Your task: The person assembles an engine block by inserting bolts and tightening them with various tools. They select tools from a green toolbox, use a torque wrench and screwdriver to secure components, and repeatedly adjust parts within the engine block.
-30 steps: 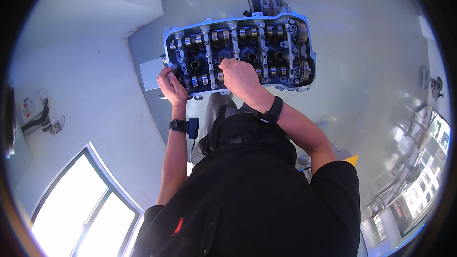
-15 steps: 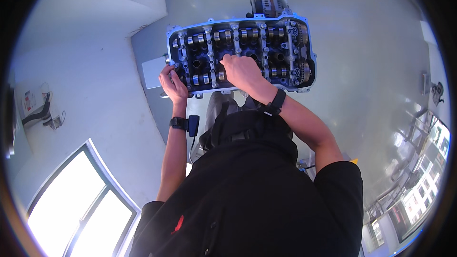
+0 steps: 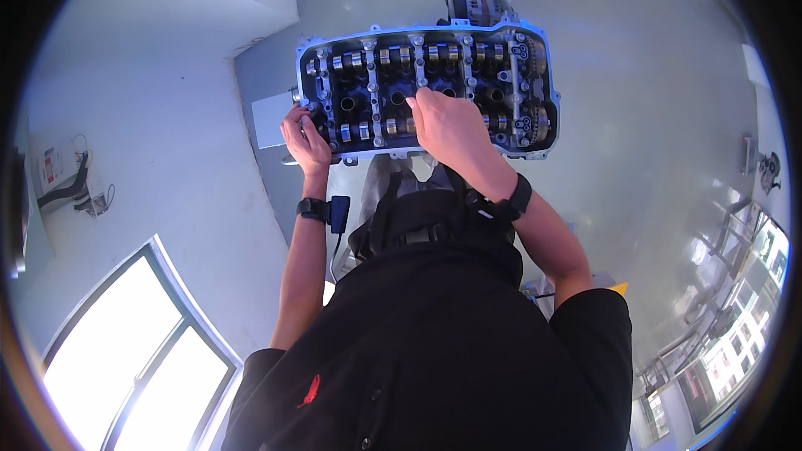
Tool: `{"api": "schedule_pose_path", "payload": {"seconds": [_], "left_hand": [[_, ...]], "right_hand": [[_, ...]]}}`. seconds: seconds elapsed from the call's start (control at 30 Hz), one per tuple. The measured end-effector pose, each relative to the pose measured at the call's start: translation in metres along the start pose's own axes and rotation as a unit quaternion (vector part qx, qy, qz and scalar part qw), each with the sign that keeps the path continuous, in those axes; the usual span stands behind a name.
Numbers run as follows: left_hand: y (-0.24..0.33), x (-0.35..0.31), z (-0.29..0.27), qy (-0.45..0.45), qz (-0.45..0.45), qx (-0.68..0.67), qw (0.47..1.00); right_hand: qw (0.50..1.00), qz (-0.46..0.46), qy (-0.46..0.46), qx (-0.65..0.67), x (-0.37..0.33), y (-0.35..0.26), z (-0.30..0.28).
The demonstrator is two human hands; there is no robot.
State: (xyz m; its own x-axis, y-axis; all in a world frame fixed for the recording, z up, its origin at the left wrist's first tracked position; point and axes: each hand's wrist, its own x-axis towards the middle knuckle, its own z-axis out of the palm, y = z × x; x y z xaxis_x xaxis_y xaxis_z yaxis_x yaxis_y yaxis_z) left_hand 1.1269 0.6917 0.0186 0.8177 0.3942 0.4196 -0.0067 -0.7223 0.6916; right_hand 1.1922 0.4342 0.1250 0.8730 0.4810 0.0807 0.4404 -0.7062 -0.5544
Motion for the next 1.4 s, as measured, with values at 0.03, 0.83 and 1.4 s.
{"api": "schedule_pose_path", "payload": {"seconds": [0.03,0.83,1.4], "left_hand": [[0.000,0.001,0.001,-0.001,0.002,0.002,1.000],[0.001,0.000,-0.001,0.005,-0.026,-0.007,1.000],[0.000,-0.001,0.000,0.006,-0.023,-0.010,1.000]], "right_hand": [[1.000,-0.007,-0.005,-0.007,0.002,0.002,0.006],[0.991,0.027,-0.070,-0.107,0.014,-0.001,0.053],[0.984,-0.121,-0.106,-0.080,0.031,0.035,0.045]]}}
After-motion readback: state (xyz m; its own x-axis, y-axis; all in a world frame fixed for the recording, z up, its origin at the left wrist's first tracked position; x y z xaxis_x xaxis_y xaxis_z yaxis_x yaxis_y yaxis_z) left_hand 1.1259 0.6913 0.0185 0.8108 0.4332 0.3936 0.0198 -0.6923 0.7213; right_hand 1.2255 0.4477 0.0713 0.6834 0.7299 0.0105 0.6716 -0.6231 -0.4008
